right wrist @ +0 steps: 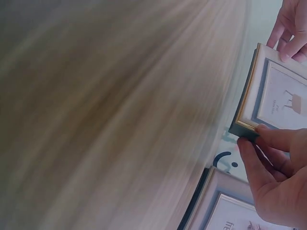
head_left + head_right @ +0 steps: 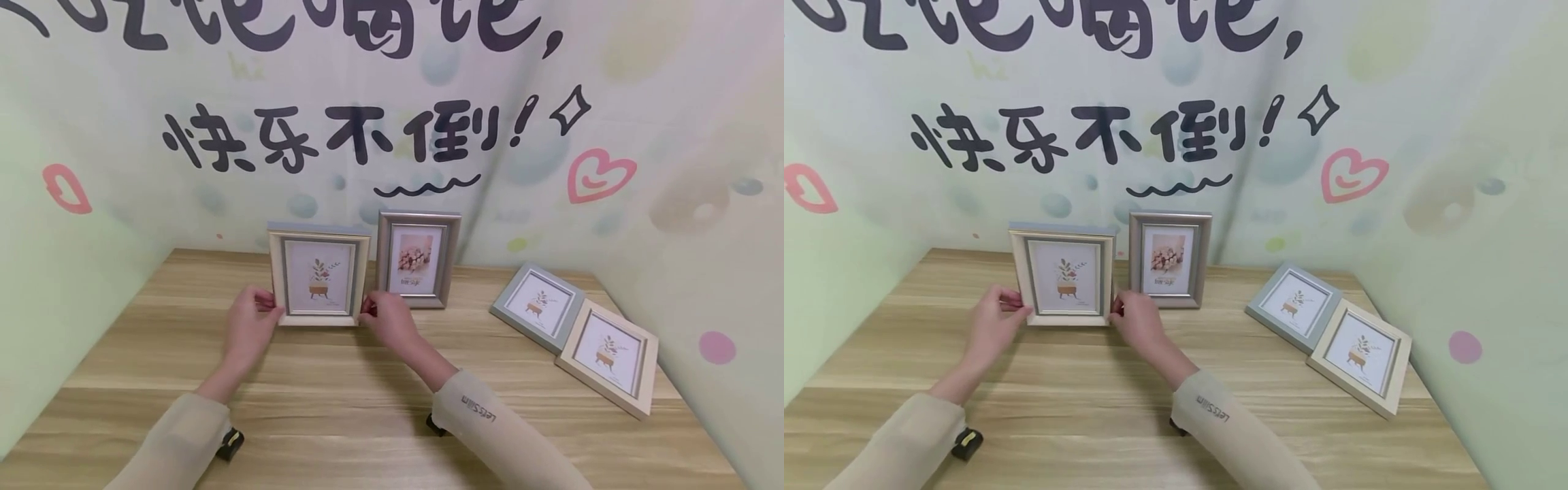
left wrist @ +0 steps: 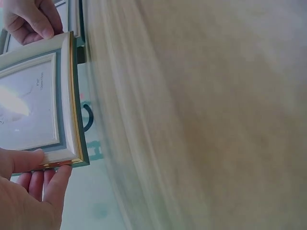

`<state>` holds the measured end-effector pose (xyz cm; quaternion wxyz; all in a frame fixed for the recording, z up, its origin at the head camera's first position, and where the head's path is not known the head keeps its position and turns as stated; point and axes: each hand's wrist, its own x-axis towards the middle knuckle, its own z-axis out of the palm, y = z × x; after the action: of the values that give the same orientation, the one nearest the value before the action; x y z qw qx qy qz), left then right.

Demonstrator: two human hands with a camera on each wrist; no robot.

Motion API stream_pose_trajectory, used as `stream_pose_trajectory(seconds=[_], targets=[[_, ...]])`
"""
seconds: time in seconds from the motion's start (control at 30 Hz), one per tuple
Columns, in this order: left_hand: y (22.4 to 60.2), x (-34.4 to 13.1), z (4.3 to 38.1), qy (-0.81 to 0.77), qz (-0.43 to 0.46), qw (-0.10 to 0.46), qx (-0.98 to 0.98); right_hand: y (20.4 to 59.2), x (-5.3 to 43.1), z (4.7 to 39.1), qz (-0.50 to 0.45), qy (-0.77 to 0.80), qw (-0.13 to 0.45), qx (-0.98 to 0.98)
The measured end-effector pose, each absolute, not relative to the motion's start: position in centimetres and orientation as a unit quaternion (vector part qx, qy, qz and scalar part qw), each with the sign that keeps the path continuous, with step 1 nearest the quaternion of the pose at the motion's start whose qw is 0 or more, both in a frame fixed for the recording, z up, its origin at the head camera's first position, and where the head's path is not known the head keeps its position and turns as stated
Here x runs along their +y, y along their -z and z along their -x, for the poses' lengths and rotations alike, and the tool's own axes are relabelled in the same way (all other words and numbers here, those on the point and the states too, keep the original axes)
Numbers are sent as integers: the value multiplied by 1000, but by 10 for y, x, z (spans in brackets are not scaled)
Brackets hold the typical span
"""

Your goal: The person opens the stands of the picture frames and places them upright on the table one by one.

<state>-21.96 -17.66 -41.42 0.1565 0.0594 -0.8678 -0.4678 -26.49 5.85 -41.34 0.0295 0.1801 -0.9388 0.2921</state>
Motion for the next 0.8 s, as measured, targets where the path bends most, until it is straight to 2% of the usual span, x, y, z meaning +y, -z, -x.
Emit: stream_pose_trajectory(seconds=[0.3, 0.8], targets=[[418, -170, 232, 472, -52, 126, -871, 415, 65, 265, -162, -249, 2, -955], [421, -171, 237, 442, -50, 97, -890, 411, 71, 262, -175, -214, 10, -961]])
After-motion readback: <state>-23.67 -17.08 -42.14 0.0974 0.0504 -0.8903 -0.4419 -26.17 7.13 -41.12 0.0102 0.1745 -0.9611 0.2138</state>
